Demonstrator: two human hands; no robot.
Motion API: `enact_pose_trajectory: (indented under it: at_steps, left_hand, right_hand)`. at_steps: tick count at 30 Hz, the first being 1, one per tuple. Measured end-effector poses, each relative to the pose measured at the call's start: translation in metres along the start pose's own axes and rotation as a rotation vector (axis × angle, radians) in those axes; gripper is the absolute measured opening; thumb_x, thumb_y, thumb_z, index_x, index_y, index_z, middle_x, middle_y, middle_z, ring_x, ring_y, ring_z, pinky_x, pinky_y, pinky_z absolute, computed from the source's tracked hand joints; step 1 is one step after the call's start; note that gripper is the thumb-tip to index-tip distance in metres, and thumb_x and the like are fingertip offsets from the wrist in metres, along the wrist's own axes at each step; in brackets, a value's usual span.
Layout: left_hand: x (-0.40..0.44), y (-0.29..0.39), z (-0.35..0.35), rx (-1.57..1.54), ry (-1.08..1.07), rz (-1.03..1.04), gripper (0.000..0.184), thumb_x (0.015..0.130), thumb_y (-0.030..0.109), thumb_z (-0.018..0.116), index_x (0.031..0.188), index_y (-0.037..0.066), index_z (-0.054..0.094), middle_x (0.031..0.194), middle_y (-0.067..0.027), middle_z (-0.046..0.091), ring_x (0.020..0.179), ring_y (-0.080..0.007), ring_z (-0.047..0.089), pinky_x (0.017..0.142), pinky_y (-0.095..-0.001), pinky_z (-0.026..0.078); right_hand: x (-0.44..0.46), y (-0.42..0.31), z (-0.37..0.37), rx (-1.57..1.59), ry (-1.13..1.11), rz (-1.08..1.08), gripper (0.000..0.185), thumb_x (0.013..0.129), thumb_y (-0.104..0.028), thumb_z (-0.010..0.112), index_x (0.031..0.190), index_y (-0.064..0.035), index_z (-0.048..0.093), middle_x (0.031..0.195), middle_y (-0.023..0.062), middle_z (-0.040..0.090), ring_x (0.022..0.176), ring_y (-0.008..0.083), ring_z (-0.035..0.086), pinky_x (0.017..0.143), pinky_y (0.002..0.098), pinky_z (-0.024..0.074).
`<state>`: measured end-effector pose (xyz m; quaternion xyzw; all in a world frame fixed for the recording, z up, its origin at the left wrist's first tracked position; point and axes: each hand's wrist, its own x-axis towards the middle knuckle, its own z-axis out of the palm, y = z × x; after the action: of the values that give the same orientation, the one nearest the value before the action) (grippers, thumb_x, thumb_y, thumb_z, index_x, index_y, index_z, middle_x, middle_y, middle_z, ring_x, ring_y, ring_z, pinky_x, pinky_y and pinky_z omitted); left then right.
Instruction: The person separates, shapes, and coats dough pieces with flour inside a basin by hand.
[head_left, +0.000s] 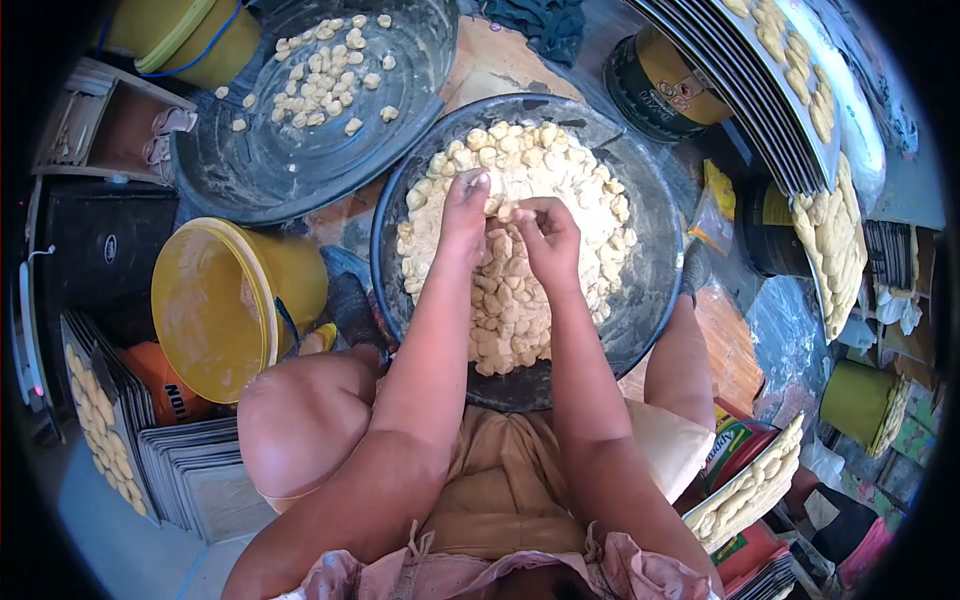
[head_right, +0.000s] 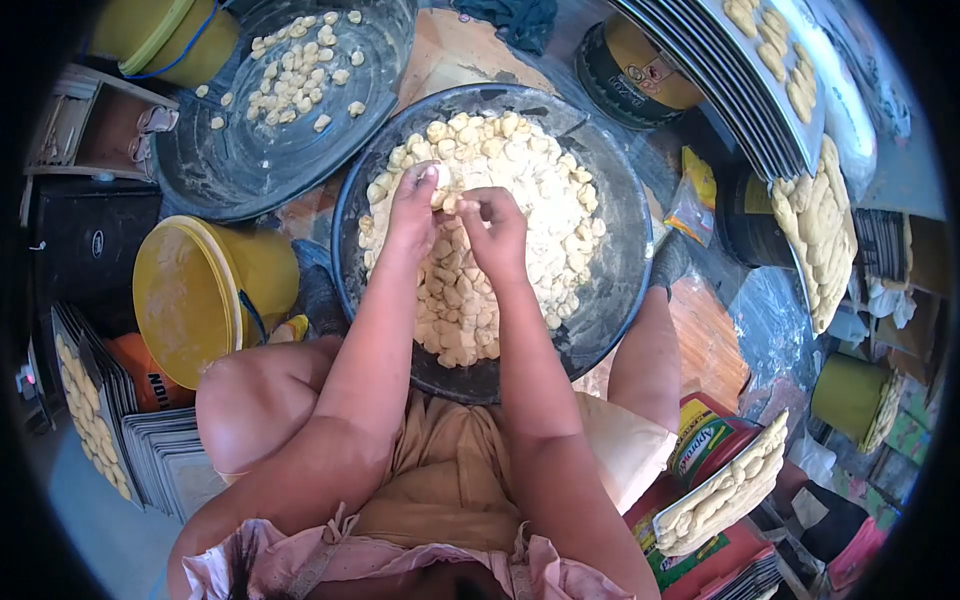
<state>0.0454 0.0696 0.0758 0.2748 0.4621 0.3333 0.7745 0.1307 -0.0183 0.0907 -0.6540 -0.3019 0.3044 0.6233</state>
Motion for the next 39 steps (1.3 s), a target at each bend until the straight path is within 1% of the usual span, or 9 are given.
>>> enact_pose_trajectory:
  at_steps: [9,14,20,23,29,33,35,37,39]
  left_hand:
    - [-0.004,0.006,-0.005,0.196,-0.242,-0.123,0.044,0.094,0.042,0.055,0.125,0.011,0.055,0.088,0.0008,0.059,0.058,-0.0045,0.048,0.044,-0.0185,0.033]
    - [-0.001,0.006,-0.008,0.441,-0.123,-0.098,0.037,0.093,0.038,0.056,0.115,0.007,0.061,0.091,-0.0015,0.063,0.08,-0.0089,0.054,0.065,-0.025,0.044]
    - [0.016,-0.017,-0.03,0.618,-0.094,0.166,0.03,0.09,0.026,0.061,0.098,-0.002,0.065,0.096,-0.0099,0.063,0.084,-0.0167,0.057,0.08,-0.0293,0.044]
    - [0.027,-0.029,-0.031,0.619,0.01,0.322,0.031,0.088,0.024,0.063,0.105,-0.002,0.064,0.113,-0.0146,0.059,0.095,-0.0226,0.057,0.088,-0.0328,0.043]
    - [0.045,-0.068,-0.047,0.849,-0.096,0.334,0.046,0.087,0.022,0.061,0.128,0.003,0.052,0.138,-0.0205,0.043,0.133,-0.036,0.035,0.11,-0.0386,0.028]
    - [0.013,-0.051,-0.03,1.25,-0.212,0.41,0.046,0.084,0.023,0.067,0.123,0.002,0.056,0.129,-0.0195,0.051,0.125,-0.0286,0.042,0.104,-0.0376,0.035]
    - [0.024,-0.042,-0.036,1.169,-0.385,0.106,0.036,0.082,0.029,0.066,0.106,0.003,0.065,0.108,-0.0165,0.063,0.104,-0.0311,0.058,0.089,-0.0398,0.045]
    - [0.024,-0.027,-0.032,0.946,-0.524,-0.33,0.031,0.082,0.028,0.066,0.098,0.001,0.067,0.093,-0.0152,0.067,0.087,-0.0307,0.063,0.078,-0.0394,0.049]
    - [0.012,-0.016,-0.025,0.969,-0.288,-0.097,0.035,0.082,0.026,0.065,0.105,0.0,0.063,0.088,-0.0157,0.066,0.079,-0.0331,0.063,0.072,-0.0398,0.049]
  right_hand:
    - [0.007,-0.008,-0.002,-0.241,-0.187,-0.181,0.03,0.081,-0.016,0.071,0.104,0.0005,0.061,0.1,0.0122,0.061,0.087,0.0197,0.058,0.082,0.0298,0.0461]
    - [0.007,0.002,-0.024,-0.022,0.077,0.35,0.02,0.087,-0.017,0.067,0.098,-0.0005,0.063,0.091,0.003,0.062,0.072,0.0096,0.055,0.059,0.0205,0.0454]
    - [0.025,0.054,-0.057,-0.714,0.089,0.008,0.051,0.085,-0.048,0.062,0.12,-0.0111,0.06,0.13,0.0206,0.046,0.124,0.0296,0.041,0.105,0.0451,0.0297]
    - [0.019,0.076,-0.033,-1.16,0.075,0.242,0.064,0.081,-0.055,0.062,0.131,-0.0157,0.052,0.141,0.0213,0.037,0.134,0.0335,0.03,0.107,0.0608,0.0218]
    - [-0.093,0.061,0.033,-1.527,-0.68,-0.258,0.05,0.083,-0.039,0.058,0.127,-0.0168,0.053,0.136,0.0091,0.044,0.132,0.0267,0.034,0.102,0.0653,0.0243]
    - [-0.107,0.064,-0.02,-1.228,-0.959,-0.326,0.045,0.082,-0.033,0.058,0.124,-0.0174,0.054,0.129,0.0071,0.048,0.122,0.024,0.042,0.099,0.0615,0.0289]
    - [-0.08,0.069,-0.052,-1.18,-0.912,-0.151,0.044,0.082,-0.034,0.059,0.123,-0.0172,0.054,0.127,0.0058,0.049,0.119,0.0241,0.045,0.098,0.0593,0.0308]
    - [-0.04,0.054,-0.082,-1.446,-0.723,-0.139,0.05,0.081,-0.04,0.061,0.125,-0.0155,0.053,0.126,0.0082,0.049,0.116,0.0252,0.046,0.096,0.0559,0.0336]
    - [-0.002,0.063,-0.112,-1.395,-0.354,-0.209,0.06,0.079,-0.048,0.062,0.128,-0.0139,0.051,0.128,0.0121,0.047,0.119,0.0269,0.045,0.097,0.0523,0.0356]
